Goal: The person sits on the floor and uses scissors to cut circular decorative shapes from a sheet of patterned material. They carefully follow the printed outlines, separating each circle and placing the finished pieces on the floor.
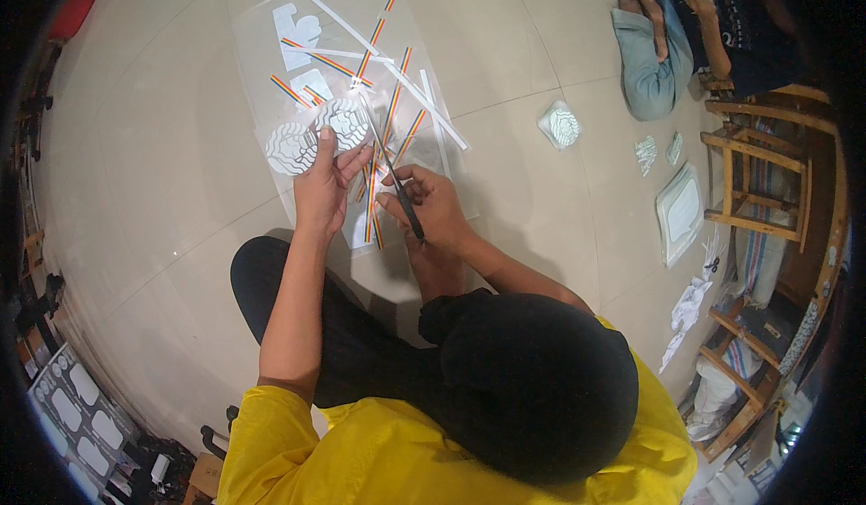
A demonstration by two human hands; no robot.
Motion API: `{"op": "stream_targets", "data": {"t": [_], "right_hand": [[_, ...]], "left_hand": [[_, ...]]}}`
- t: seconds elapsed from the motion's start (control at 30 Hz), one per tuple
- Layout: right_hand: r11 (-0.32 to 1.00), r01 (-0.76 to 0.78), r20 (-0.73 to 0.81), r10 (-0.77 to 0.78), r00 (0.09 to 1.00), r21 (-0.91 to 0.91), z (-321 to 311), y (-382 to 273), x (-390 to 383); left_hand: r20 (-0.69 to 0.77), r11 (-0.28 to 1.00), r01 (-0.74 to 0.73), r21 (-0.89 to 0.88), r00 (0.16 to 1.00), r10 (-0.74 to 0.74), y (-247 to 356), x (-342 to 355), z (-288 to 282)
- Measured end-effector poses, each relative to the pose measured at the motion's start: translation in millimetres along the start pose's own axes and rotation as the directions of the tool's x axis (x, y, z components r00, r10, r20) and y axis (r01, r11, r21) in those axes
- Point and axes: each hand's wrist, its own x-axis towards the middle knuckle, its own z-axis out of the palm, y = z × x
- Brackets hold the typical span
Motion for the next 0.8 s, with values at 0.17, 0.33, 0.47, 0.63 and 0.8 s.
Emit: {"op": "stream_targets", "data": {"t": [0.17,0.33,0.47,0.63,0.8], "right_hand": [[0.998,-0.022,-0.015,0.023,1.0,0.05,0.5,-3.1,8.5],[0.999,-0.052,-0.026,0.051,0.998,-0.014,1.3,-7.8,6.9],[0.999,-0.024,-0.029,0.023,0.999,-0.026,1.4,-7.8,8.3],[0.999,-0.037,-0.042,0.038,0.998,0.031,4.2,-15.3,15.4],[0.995,-0.096,-0.015,0.095,0.995,-0.025,-0.9,-18.7,15.5]], "left_hand": [[0.007,0.999,0.031,0.013,0.999,-0.031,-1.1,-0.4,-1.1],[0.006,1.0,0.01,0.002,1.0,-0.01,-1.4,-1.6,1.6],[0.01,1.0,0.027,0.013,1.0,-0.027,-2.5,-1.4,0.6],[0.005,0.999,0.046,0.013,0.999,-0.046,-5.7,-2.9,0.1],[0.018,0.999,0.032,-0.001,0.999,-0.032,-6.5,-2.3,1.3]]}}
